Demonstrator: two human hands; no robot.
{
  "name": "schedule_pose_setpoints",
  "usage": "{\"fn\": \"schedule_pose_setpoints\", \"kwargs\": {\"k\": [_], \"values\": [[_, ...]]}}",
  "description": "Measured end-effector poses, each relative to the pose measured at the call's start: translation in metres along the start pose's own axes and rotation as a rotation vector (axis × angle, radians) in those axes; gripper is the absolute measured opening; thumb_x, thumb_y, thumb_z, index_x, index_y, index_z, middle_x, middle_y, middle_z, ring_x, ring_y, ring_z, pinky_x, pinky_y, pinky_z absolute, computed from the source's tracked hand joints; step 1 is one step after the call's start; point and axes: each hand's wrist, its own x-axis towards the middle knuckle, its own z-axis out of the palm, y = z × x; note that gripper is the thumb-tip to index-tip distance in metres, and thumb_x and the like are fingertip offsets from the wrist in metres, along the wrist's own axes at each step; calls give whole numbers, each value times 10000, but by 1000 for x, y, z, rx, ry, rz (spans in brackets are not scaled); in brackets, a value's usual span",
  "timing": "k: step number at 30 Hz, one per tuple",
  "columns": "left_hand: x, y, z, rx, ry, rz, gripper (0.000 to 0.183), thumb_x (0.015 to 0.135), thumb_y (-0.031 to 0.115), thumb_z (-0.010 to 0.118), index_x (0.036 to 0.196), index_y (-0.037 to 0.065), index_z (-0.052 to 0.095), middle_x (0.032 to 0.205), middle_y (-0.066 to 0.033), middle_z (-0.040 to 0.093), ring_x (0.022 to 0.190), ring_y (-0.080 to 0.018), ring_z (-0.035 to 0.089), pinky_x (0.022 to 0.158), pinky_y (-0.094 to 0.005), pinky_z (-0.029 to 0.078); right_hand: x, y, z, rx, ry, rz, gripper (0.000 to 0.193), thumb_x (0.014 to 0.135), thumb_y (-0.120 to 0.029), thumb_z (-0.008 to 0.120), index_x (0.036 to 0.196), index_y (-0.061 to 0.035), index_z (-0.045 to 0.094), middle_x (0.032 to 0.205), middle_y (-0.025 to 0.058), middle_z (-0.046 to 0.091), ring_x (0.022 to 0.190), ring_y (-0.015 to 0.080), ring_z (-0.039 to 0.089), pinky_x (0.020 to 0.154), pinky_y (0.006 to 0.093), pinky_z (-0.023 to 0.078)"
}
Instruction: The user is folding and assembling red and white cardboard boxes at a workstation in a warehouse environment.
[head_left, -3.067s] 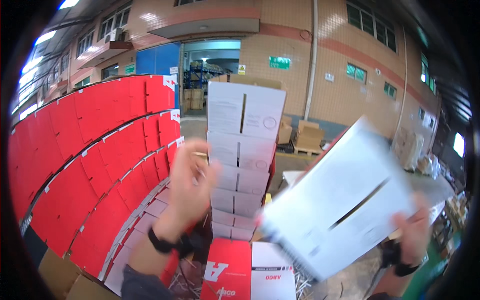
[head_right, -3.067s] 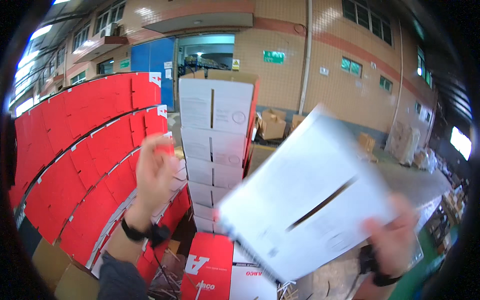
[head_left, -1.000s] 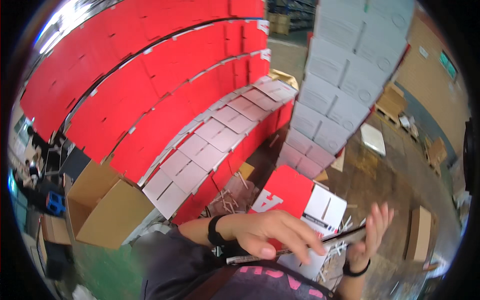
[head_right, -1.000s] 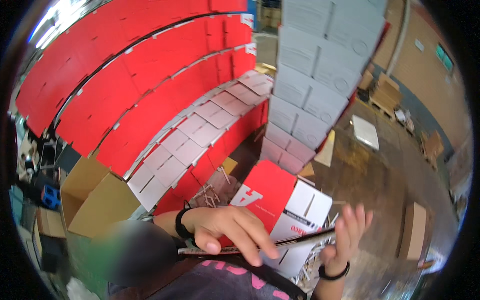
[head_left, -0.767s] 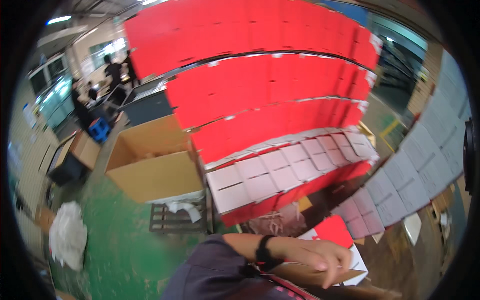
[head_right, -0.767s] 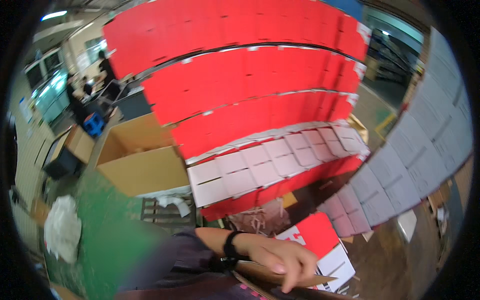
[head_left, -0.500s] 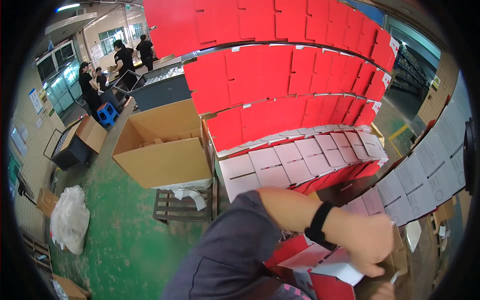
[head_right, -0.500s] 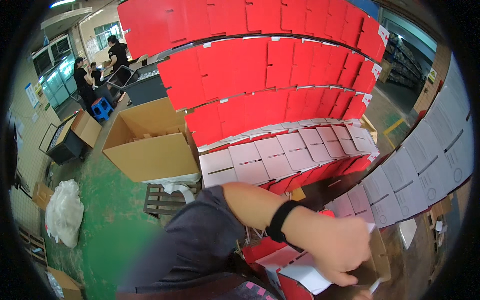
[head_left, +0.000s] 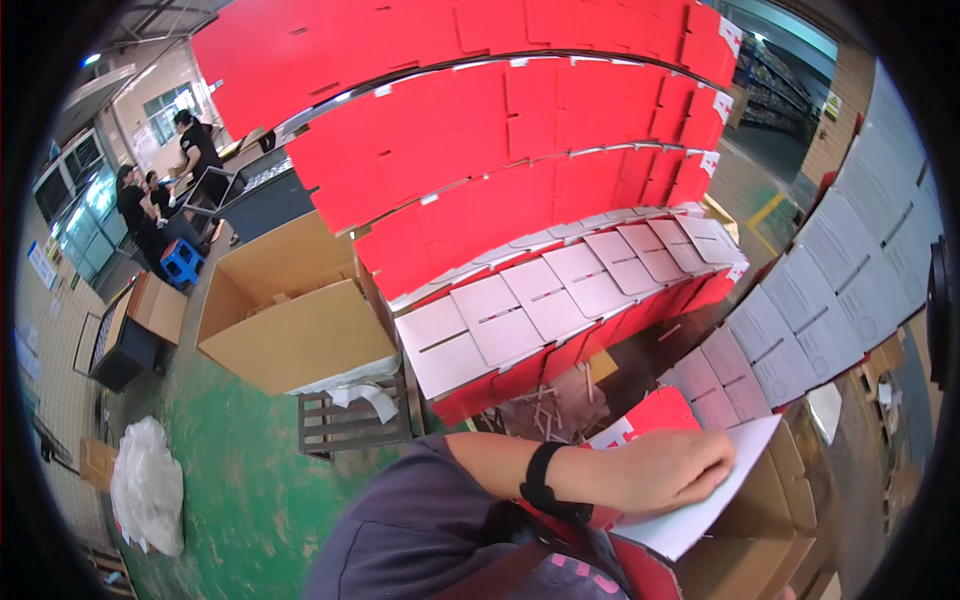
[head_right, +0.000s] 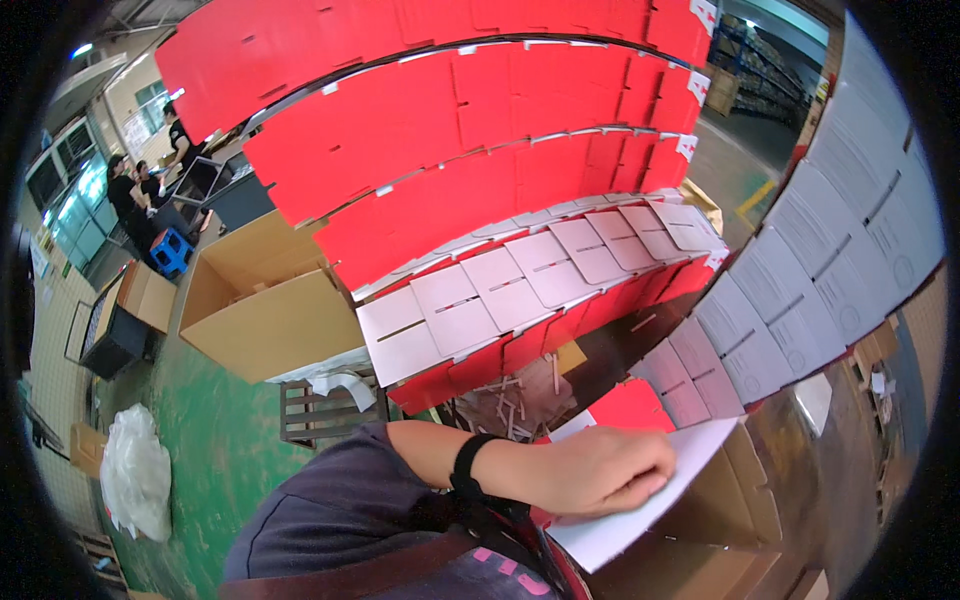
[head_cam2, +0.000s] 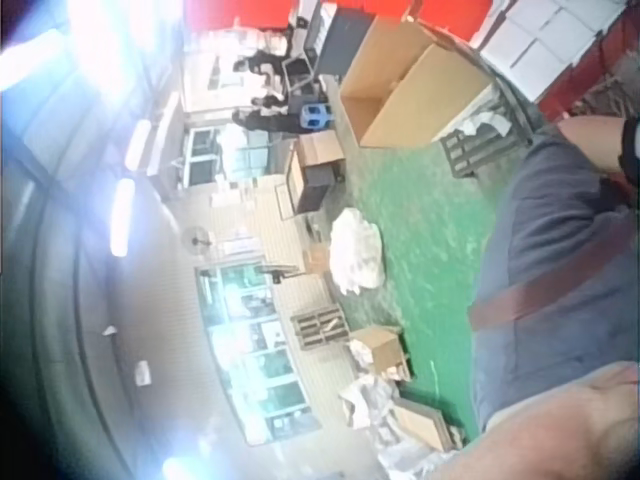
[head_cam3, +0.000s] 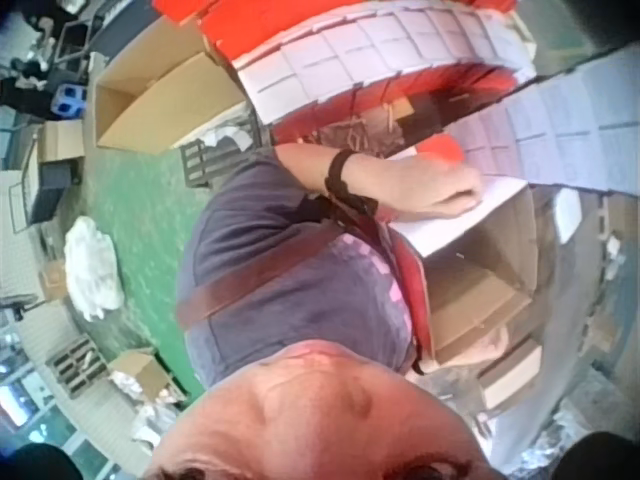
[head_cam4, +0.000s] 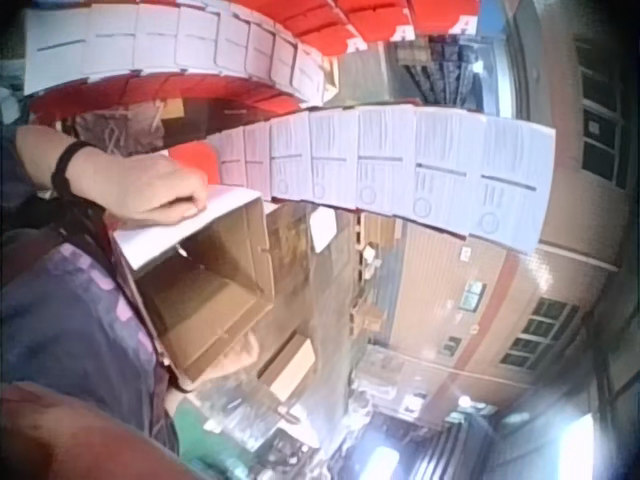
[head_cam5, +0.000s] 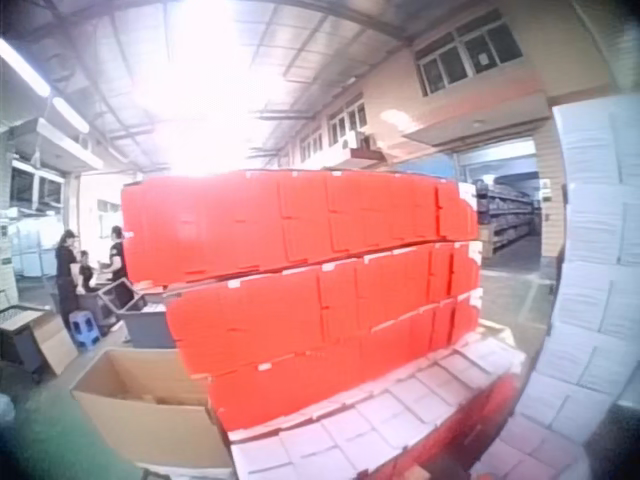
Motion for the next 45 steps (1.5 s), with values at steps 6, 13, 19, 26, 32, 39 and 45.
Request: {"fn": "schedule_pose_setpoints", "kwargs": {"k": [6,13,19,26,32,39,45], "values": [[-39,-59,-16,239,-218,-525,222,954,170,581,1085,6,509,1043,-186,595,960,-292,619,826,-409,488,-16,49,21,-76,-137,109,209,898,-91,558,1087,-25,617,1033,198,641,964,399,593,909,467,441],[-37,-86,-31,-758,179,-470,291,995,328,521,1085,52,539,1044,-66,548,702,-106,490,613,-260,404,23,-24,-32,-131,296,-299,206,931,-140,545,1099,-45,619,1095,188,648,1055,397,604,994,485,420],[9,-21,-39,-388,-312,57,137,917,124,656,909,17,570,925,-73,600,791,-114,561,685,-275,460,51,-113,-31,-124,130,-1053,360,974,-339,456,802,-66,614,802,85,572,817,287,591,956,510,411],[-32,-101,-49,534,-335,-517,271,830,52,693,1061,2,561,1118,-168,558,914,-255,589,793,-351,480,44,-103,-47,-41,-77,-1056,375,867,-306,538,567,-92,468,615,34,422,633,241,495,778,437,422],[34,-1,-25,94,-237,774,359,873,320,678,1092,44,611,1027,-139,584,980,-309,604,983,-431,428,60,-106,-39,-51,-127,-1127,306,793,-243,598,571,-87,457,616,52,410,600,268,464,723,421,407],[88,48,-15,475,-884,691,359,771,346,685,552,104,534,538,-32,463,564,-232,508,586,-363,339,47,-139,-39,-30,-715,-1116,436,793,-255,705,498,-123,413,524,11,337,526,233,396,598,352,346],[75,11,1,-7,-550,748,302,771,295,783,679,130,546,812,-44,558,736,-249,547,671,-368,382,44,-119,-33,130,-296,-999,288,833,-371,734,844,-112,611,1026,93,611,1009,309,555,887,409,448]]}}
